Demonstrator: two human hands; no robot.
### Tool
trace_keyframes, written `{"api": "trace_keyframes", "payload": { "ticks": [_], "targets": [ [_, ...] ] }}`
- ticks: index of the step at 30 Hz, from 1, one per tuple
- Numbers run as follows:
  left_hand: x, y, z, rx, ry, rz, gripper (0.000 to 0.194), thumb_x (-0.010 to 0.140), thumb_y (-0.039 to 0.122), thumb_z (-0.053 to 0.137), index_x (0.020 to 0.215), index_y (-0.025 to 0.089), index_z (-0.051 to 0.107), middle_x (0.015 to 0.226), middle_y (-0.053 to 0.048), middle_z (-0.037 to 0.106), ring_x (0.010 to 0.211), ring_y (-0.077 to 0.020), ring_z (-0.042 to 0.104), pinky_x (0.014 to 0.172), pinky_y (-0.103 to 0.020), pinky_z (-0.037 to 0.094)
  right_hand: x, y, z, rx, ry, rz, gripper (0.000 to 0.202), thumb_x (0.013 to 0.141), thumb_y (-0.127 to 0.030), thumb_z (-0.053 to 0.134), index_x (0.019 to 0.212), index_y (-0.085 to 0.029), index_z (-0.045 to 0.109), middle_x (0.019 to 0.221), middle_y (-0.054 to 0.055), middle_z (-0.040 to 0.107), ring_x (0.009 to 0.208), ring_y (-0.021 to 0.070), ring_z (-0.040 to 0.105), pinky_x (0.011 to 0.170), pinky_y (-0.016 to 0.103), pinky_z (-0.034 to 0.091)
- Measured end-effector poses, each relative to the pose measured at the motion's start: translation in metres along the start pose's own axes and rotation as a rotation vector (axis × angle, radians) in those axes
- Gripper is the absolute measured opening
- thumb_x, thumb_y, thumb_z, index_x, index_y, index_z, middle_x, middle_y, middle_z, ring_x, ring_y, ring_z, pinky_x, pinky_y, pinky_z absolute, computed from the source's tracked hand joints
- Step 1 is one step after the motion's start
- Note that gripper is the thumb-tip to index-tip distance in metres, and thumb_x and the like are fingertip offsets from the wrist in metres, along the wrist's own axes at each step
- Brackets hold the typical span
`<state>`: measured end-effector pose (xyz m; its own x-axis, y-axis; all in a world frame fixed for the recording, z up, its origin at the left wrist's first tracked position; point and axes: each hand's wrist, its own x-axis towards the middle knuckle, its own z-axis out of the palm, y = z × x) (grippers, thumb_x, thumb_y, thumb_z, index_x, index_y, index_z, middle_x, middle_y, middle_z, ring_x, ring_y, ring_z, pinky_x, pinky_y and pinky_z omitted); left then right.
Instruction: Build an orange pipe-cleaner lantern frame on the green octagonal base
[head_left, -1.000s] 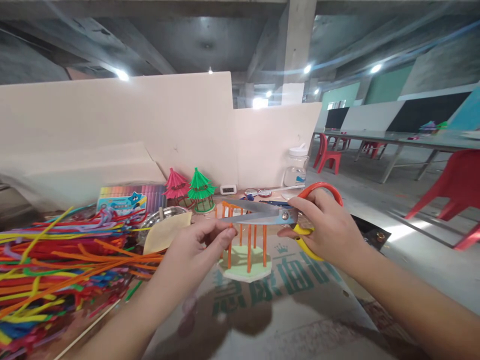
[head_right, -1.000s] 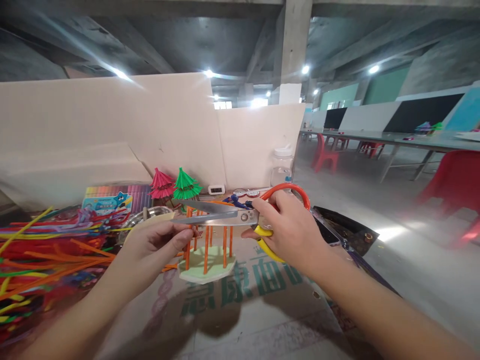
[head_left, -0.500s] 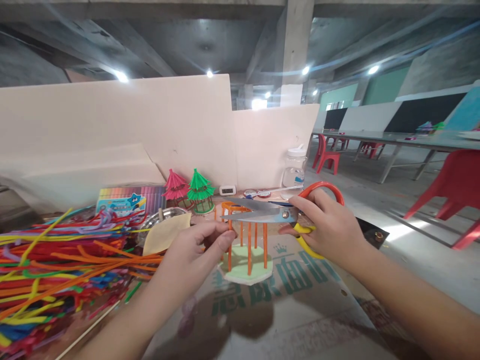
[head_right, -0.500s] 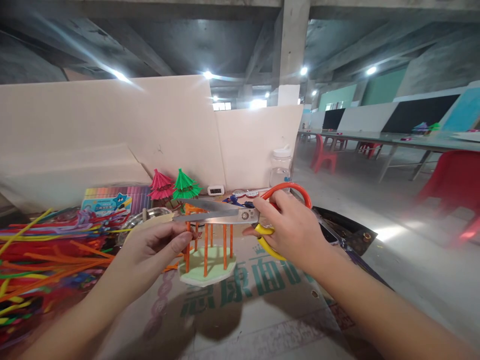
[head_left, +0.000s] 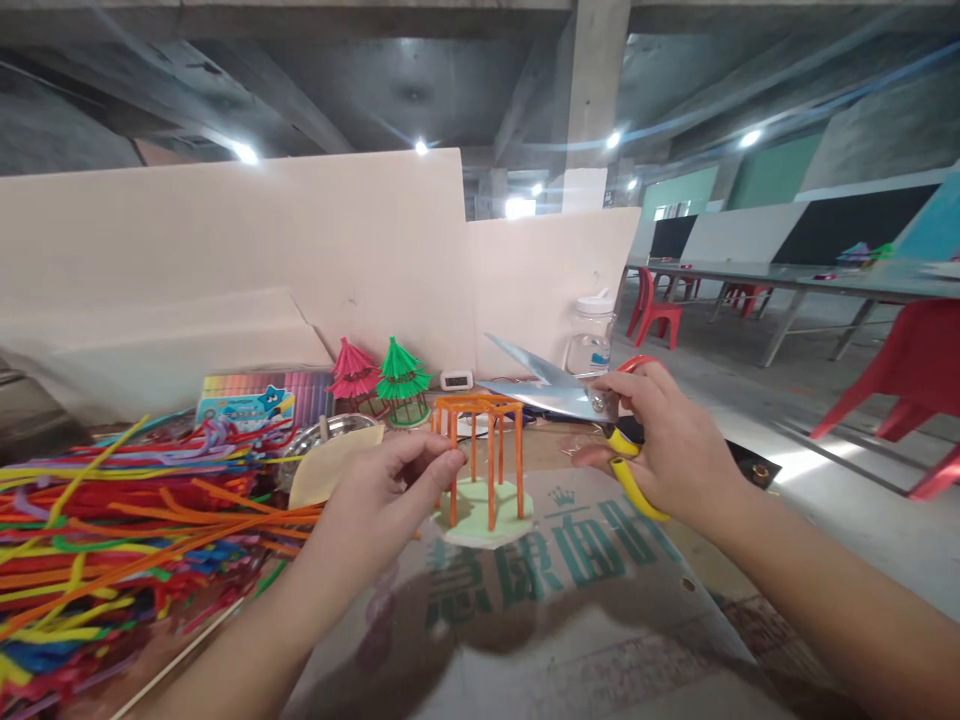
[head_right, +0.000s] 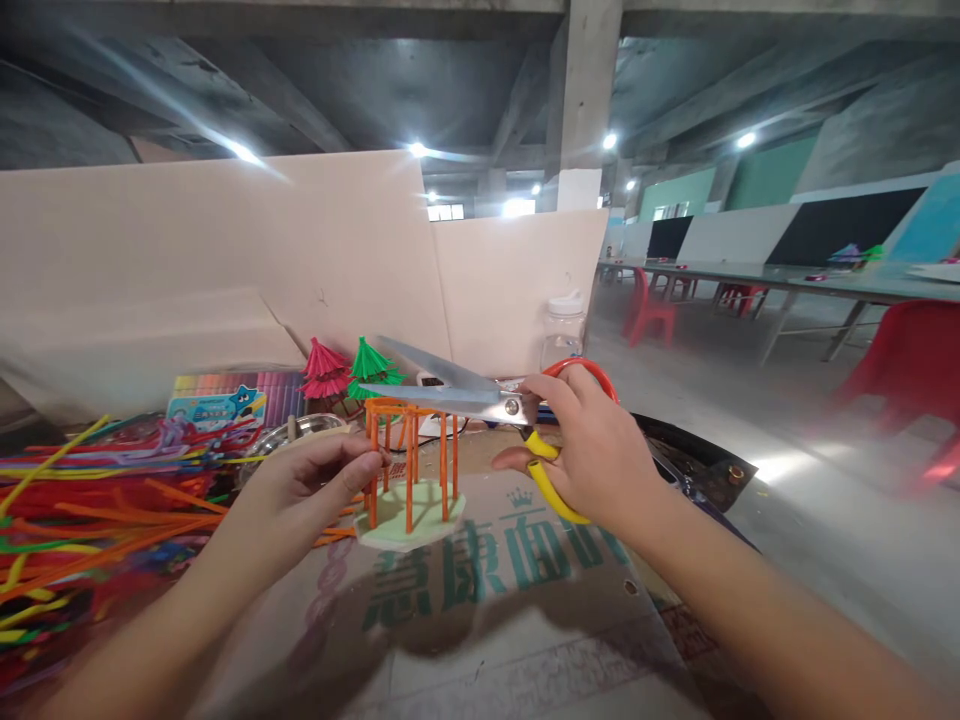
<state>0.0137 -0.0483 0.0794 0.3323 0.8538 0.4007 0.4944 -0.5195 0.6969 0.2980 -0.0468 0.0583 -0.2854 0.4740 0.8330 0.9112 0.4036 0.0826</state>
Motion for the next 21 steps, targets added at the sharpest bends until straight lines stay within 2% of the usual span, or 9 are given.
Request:
{"api": "trace_keyframes", "payload": {
  "ticks": [6,12,17,21],
  "targets": [
    [-0.001,0.004,-0.001,0.027,0.023,0.001,0.032,0.091,0.044,0.055,0.078,0.017,0.068,0.068,0.0,0.059,0.064,-0.0135,0.053,0.056,-0.023,0.04,-0.003,-0.002,0.006,-0.076,0.005,-0.118,0.042,0.088,-0.05,0.061,0.112,-0.016,0.058,0.087,0.007,0.056,0.073,0.0221,0.054,0.057,0.031,0.039],
    [-0.004,0.011,-0.001,0.154,0.046,0.078,0.028,0.091,0.037,0.054,0.077,0.019,0.069,0.066,0.001,0.06,0.063,-0.014,0.053,0.056,-0.024,0.038,-0.006,-0.004,0.007,-0.132,0.019,-0.124,0.035,0.088,-0.044,0.062,0.108,-0.016,0.062,0.084,0.006,0.056,0.07,0.0204,0.052,0.055,0.03,0.034],
    [-0.006,0.012,-0.001,0.181,0.033,0.089,0.03,0.093,0.037,0.052,0.074,0.019,0.066,0.066,0.001,0.059,0.066,-0.0146,0.053,0.058,-0.024,0.038,-0.006,-0.004,0.008,-0.173,0.054,-0.135,0.032,0.087,-0.041,0.063,0.107,-0.015,0.064,0.08,0.005,0.057,0.066,0.0186,0.05,0.052,0.029,0.029],
    [-0.006,0.013,-0.001,0.182,0.031,0.104,0.031,0.093,0.036,0.052,0.071,0.019,0.065,0.063,0.002,0.055,0.063,-0.0138,0.05,0.056,-0.024,0.037,-0.006,-0.004,0.007,-0.196,0.074,-0.156,0.031,0.087,-0.039,0.063,0.106,-0.014,0.065,0.078,0.005,0.058,0.065,0.0187,0.051,0.052,0.029,0.03]
  ]
}}
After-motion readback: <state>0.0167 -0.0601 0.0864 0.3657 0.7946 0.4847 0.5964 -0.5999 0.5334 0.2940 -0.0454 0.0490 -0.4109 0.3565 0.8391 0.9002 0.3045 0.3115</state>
